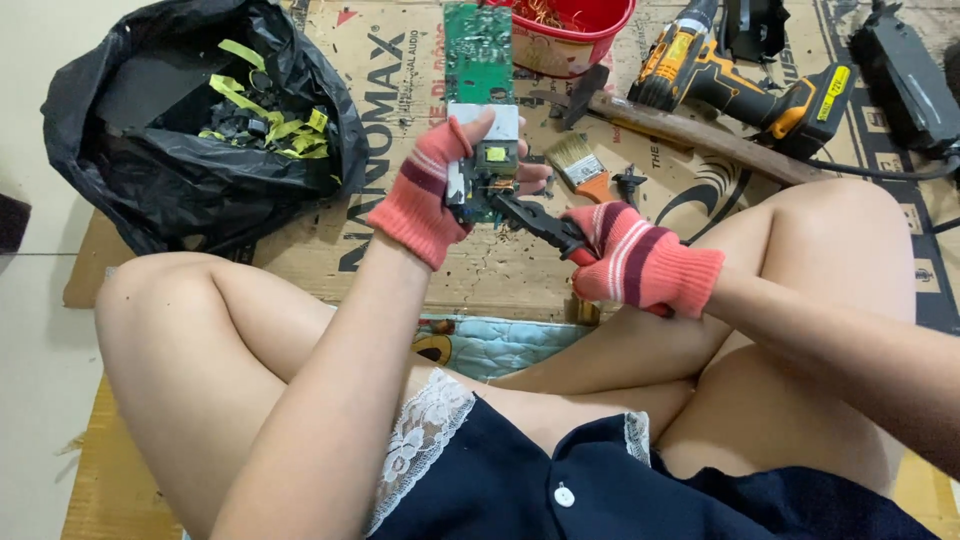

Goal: The person sits cross-legged on the floor and dismantles a green circuit board. They use a hammer to break the board, then use pliers to pull out copper wires and other components, placing the extracted parts into a black plastic bag.

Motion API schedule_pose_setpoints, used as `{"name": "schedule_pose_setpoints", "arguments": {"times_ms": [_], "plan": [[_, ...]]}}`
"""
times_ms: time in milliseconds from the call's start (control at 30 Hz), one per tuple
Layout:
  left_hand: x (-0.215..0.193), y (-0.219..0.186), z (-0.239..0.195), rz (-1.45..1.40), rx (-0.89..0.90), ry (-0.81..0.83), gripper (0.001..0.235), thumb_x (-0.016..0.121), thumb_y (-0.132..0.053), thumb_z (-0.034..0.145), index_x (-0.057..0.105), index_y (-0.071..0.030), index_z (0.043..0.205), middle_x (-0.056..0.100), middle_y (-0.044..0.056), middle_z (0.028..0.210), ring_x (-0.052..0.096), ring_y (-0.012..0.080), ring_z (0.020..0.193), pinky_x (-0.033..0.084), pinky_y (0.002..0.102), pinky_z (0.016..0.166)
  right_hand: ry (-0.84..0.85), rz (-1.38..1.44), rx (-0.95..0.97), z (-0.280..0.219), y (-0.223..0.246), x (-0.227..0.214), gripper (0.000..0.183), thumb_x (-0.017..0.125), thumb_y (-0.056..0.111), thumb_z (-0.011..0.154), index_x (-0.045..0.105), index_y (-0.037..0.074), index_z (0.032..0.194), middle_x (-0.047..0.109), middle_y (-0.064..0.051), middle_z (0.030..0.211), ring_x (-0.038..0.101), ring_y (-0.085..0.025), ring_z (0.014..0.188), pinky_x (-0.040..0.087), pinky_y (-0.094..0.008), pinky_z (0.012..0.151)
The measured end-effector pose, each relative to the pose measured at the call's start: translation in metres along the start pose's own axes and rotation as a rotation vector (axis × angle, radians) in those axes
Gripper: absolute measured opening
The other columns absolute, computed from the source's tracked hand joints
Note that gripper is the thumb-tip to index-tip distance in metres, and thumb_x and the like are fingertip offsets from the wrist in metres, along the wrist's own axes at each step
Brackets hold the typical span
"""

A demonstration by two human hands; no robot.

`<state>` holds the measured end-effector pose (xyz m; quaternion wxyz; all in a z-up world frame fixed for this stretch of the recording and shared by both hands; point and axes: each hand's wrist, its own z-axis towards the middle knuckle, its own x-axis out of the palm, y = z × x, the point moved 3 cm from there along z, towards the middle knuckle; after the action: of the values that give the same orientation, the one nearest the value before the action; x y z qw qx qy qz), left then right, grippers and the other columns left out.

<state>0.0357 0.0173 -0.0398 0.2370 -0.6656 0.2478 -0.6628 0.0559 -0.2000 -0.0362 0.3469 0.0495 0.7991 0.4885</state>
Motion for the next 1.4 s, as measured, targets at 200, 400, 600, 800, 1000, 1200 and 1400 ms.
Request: {"name": "schedule_pose_setpoints", "arguments": {"times_ms": [200, 400, 600, 800, 1000, 1200, 1400], "plan": [[0.016, 0.001, 0.0, -0.489, 0.131, 0.406, 0.046, 0.065, -0.03, 0.103, 0.053, 0.0, 0.135, 0.068, 0.012, 0.108, 0.066, 0.0284, 0.114, 0.053, 0.042, 0.116, 0.228, 0.788, -0.229, 0.01, -0.013, 0.008, 0.027, 0.057, -0.004, 0.067, 0.058, 0.005, 0.092, 0.056, -0.003, 0.072, 0.051, -0.015, 0.063, 0.043, -0.024, 0.053], [0.006, -0.011, -0.011, -0.236, 0.127, 0.065, 0.037, 0.069, -0.022, 0.094, 0.058, 0.008, 0.114, 0.067, 0.017, 0.095, 0.072, 0.0389, 0.095, 0.059, 0.049, 0.098, 0.475, 1.159, -0.077, 0.015, -0.028, -0.001, 0.031, 0.054, -0.012, 0.059, 0.052, 0.006, 0.084, 0.053, -0.007, 0.068, 0.047, -0.017, 0.057, 0.036, -0.026, 0.047], [-0.057, -0.017, 0.004, 0.177, 0.041, -0.615, 0.036, 0.064, -0.031, 0.093, 0.062, -0.002, 0.113, 0.071, 0.011, 0.088, 0.065, 0.0169, 0.06, 0.05, 0.026, 0.05, 0.907, 1.262, -0.133, 0.02, -0.021, -0.003, 0.035, 0.08, 0.014, 0.073, 0.052, 0.006, 0.092, 0.055, -0.008, 0.079, 0.047, -0.019, 0.064, 0.039, -0.031, 0.055], [-0.126, -0.029, 0.039, 1.521, -0.627, -0.73, 0.073, 0.068, -0.068, 0.077, 0.05, -0.042, 0.143, 0.058, -0.002, 0.143, 0.053, 0.0211, 0.136, 0.033, 0.042, 0.121, 0.851, 1.258, -0.127, 0.016, -0.019, 0.0, 0.038, 0.062, 0.007, 0.064, 0.047, 0.006, 0.099, 0.046, -0.012, 0.076, 0.046, -0.026, 0.067, 0.044, -0.045, 0.065], [-0.01, -0.029, 0.011, 0.808, -0.082, -0.564, 0.01, 0.06, -0.002, 0.094, 0.058, -0.011, 0.097, 0.058, -0.002, 0.086, 0.053, 0.0062, 0.071, 0.054, 0.016, 0.07, 0.902, 1.347, -0.178, 0.004, 0.003, 0.0, 0.023, 0.062, -0.001, 0.077, 0.054, 0.002, 0.098, 0.056, -0.017, 0.092, 0.054, -0.028, 0.089, 0.047, -0.048, 0.083], [0.054, -0.006, -0.033, 1.247, -0.359, -0.212, 0.04, 0.058, -0.017, 0.092, 0.064, -0.008, 0.131, 0.078, 0.002, 0.104, 0.07, 0.0085, 0.083, 0.061, 0.021, 0.082, 0.753, 1.513, -0.076, 0.0, -0.002, -0.004, 0.043, 0.053, -0.003, 0.087, 0.058, -0.014, 0.128, 0.061, -0.032, 0.125, 0.054, -0.046, 0.122, 0.037, -0.071, 0.101], [0.017, -0.061, -0.019, 0.246, 0.187, -0.303, 0.025, 0.058, 0.007, 0.083, 0.063, -0.008, 0.064, 0.057, 0.005, 0.059, 0.053, 0.0168, 0.047, 0.044, 0.032, 0.038, 0.576, 1.397, 0.011, 0.007, -0.001, -0.012, 0.052, 0.054, 0.005, 0.086, 0.056, -0.01, 0.136, 0.062, -0.031, 0.129, 0.062, -0.04, 0.118, 0.048, -0.065, 0.094]]}}
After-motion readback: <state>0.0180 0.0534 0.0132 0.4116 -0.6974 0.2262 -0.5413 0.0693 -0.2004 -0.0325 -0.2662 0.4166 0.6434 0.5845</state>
